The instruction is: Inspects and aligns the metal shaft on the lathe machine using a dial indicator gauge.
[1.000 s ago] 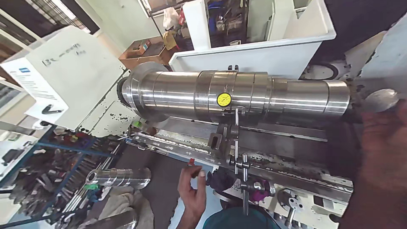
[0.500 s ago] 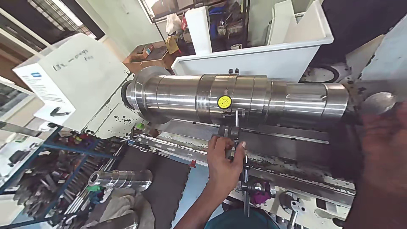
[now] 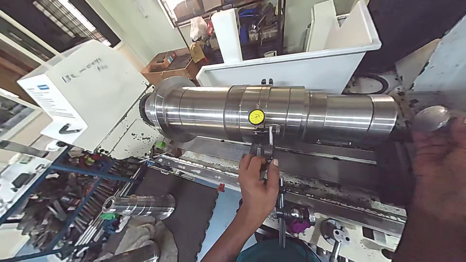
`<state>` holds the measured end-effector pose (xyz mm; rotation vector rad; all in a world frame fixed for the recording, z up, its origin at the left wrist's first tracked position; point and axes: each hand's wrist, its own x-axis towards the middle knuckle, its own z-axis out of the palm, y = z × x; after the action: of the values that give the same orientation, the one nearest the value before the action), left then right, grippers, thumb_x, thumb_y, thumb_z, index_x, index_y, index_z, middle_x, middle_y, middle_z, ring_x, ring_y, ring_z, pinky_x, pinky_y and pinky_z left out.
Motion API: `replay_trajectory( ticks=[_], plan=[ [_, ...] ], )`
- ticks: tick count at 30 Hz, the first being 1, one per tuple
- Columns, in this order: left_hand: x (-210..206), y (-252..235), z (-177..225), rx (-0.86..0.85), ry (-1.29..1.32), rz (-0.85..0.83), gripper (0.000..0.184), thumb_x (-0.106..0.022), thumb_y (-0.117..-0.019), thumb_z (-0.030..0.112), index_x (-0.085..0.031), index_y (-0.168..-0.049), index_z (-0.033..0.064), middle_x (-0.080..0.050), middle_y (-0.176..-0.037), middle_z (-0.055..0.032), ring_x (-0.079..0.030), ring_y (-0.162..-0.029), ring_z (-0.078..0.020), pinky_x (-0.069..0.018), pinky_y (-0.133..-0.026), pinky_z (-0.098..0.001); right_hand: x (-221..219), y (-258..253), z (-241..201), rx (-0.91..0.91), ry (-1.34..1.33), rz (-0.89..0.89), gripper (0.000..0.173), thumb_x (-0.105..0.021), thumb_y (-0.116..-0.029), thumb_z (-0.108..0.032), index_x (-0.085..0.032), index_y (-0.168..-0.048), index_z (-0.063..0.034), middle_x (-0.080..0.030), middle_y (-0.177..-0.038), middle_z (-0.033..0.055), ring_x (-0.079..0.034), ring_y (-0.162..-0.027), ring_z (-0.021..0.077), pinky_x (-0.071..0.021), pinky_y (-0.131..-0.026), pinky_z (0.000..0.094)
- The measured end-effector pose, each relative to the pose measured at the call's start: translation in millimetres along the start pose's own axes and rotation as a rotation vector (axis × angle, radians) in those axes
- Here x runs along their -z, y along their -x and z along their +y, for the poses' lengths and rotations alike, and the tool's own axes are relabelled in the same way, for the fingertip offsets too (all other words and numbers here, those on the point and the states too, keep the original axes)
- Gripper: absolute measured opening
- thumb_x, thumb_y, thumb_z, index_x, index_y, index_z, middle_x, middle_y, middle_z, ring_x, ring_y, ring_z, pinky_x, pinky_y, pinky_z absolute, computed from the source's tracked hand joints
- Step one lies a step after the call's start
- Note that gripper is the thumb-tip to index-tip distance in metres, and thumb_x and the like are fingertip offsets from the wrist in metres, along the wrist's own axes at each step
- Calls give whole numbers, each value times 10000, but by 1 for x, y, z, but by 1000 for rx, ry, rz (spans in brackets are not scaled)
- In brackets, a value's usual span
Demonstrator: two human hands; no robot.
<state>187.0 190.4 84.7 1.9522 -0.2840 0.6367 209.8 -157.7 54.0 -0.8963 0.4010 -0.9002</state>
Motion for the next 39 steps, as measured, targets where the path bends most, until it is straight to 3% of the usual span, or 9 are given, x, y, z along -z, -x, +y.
replay_trajectory(
  ticks=[5, 12, 17, 26, 33, 39],
  plan=[
    [2, -1, 0, 42, 104, -41, 194, -623, -960, 160, -721, -894, 6, -639, -876, -42, -632, -800, -68, -566, -712, -207, -1, 0, 0, 0, 10, 0, 694, -665, -998, -121, -222, -1533, -152, -618, -1266, 90, -701, -1061, 248, -597, -966, 434],
    [2, 1, -1, 74, 196, -43, 155, -639, -949, 125, -696, -891, -6, -634, -844, -39, -618, -717, -52, -557, -646, -193, 4, -1, 2, -8, -15, 6, 650, -641, -1013, -114, -235, -1518, -161, -624, -1256, 83, -705, -1063, 252, -601, -958, 442],
    [4, 3, -1, 121, 250, -41, 190, -610, -977, 149, -681, -991, -25, -632, -867, -48, -619, -727, -76, -557, -646, -212, 5, 0, 0, -12, -15, 23, 703, -659, -999, -104, -211, -1536, -172, -627, -1245, 79, -707, -1050, 248, -602, -955, 442],
    [4, -2, 7, 143, 205, -29, 76, -665, -910, 74, -689, -903, 2, -652, -762, -24, -624, -631, -49, -558, -580, -198, 0, 2, 1, 1, -46, 20, 723, -645, -998, -69, -188, -1552, -154, -597, -1301, 106, -680, -1123, 273, -586, -990, 464],
    [2, -4, 11, 225, 277, -1, 39, -691, -871, 34, -669, -871, 2, -649, -692, -14, -599, -567, -35, -526, -530, -183, 0, 2, 0, 6, -15, 11, 727, -688, -980, -106, -220, -1533, -170, -620, -1248, 89, -700, -1059, 256, -601, -956, 457],
    [-1, -4, 13, 243, 296, 29, 51, -712, -846, 10, -661, -848, 7, -619, -651, -9, -562, -523, -37, -490, -486, -177, 0, 2, -1, -5, -22, -3, 642, -638, -1006, -93, -237, -1502, -164, -630, -1190, 81, -712, -1009, 257, -606, -940, 460]
  ],
)
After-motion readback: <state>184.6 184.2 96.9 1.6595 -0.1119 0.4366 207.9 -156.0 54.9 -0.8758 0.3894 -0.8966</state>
